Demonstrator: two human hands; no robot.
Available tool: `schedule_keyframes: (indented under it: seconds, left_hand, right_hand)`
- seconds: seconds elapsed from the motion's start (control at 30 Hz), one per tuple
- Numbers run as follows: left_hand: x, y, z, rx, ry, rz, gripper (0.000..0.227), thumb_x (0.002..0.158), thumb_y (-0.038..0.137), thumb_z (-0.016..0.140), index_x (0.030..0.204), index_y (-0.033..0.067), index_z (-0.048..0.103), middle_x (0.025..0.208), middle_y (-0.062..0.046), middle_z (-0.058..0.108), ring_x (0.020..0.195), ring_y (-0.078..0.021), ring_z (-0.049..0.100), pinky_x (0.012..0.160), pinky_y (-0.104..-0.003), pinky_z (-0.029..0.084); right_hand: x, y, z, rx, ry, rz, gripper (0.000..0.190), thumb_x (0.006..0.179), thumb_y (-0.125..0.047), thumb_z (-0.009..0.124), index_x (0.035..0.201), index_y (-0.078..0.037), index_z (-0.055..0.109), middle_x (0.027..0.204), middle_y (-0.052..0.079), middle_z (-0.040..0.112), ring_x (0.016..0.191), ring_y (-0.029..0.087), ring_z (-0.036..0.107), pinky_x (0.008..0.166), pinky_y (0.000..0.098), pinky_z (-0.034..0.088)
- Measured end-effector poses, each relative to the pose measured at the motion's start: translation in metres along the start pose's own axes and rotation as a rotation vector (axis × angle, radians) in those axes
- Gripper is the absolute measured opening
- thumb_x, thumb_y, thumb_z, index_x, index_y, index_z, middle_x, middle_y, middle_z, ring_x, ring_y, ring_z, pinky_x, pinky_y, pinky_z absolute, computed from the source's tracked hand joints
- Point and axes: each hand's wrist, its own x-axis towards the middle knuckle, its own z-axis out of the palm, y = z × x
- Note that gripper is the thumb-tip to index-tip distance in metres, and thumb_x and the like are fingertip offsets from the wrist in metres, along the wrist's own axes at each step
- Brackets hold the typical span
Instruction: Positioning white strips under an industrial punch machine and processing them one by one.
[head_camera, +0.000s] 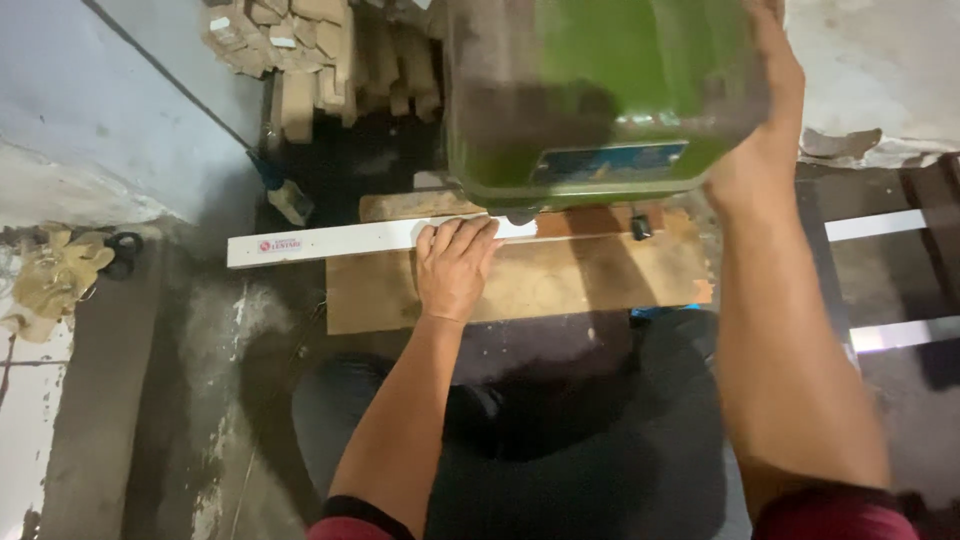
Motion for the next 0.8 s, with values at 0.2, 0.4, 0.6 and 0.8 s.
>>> schedule_keyframes:
  seconds: [0.2,0.4,0.6,0.8]
  left_hand:
    - [0.005,0.005,-0.008,0.006,0.045,0.005,0.024,0.102,0.04,0.066,0.117,0.0225,0.073,0.114,0.005,0.07,0.107,-0.0172,0.063,0.091,-0.036,0.043]
    - [0.006,0.007,-0.011,0.017,0.007,-0.004,0.025,0.101,0.041,0.066,0.116,0.0223,0.072,0.112,0.004,0.069,0.106,-0.019,0.062,0.09,-0.038,0.043]
    - [0.002,0.005,-0.009,0.042,-0.003,-0.015,0.027,0.101,0.044,0.065,0.118,0.0244,0.071,0.114,0.006,0.069,0.109,-0.0178,0.061,0.093,-0.039,0.041]
    - [0.005,0.008,-0.013,0.059,-0.001,-0.021,0.028,0.1,0.046,0.064,0.116,0.0249,0.071,0.114,0.007,0.068,0.108,-0.0165,0.061,0.093,-0.038,0.041]
  right_hand:
    - [-0.041,-0.015,-0.007,-0.022,0.114,-0.019,0.059,0.09,0.014,0.037,0.147,0.009,0.045,0.12,0.03,0.058,0.11,0.041,0.057,0.087,0.0512,0.056]
    - [-0.096,-0.028,0.007,-0.114,0.158,0.028,0.036,0.099,0.007,0.057,0.134,0.011,0.056,0.125,0.018,0.049,0.122,0.035,0.043,0.098,0.0412,0.053]
    - [-0.088,-0.043,0.005,-0.157,0.162,-0.001,0.033,0.101,0.007,0.054,0.133,0.007,0.061,0.121,0.016,0.055,0.118,0.031,0.046,0.097,0.041,0.053]
    - [-0.088,-0.041,0.005,-0.165,0.169,-0.034,0.034,0.098,0.011,0.055,0.131,0.012,0.061,0.117,0.021,0.055,0.117,0.038,0.047,0.094,0.0427,0.053]
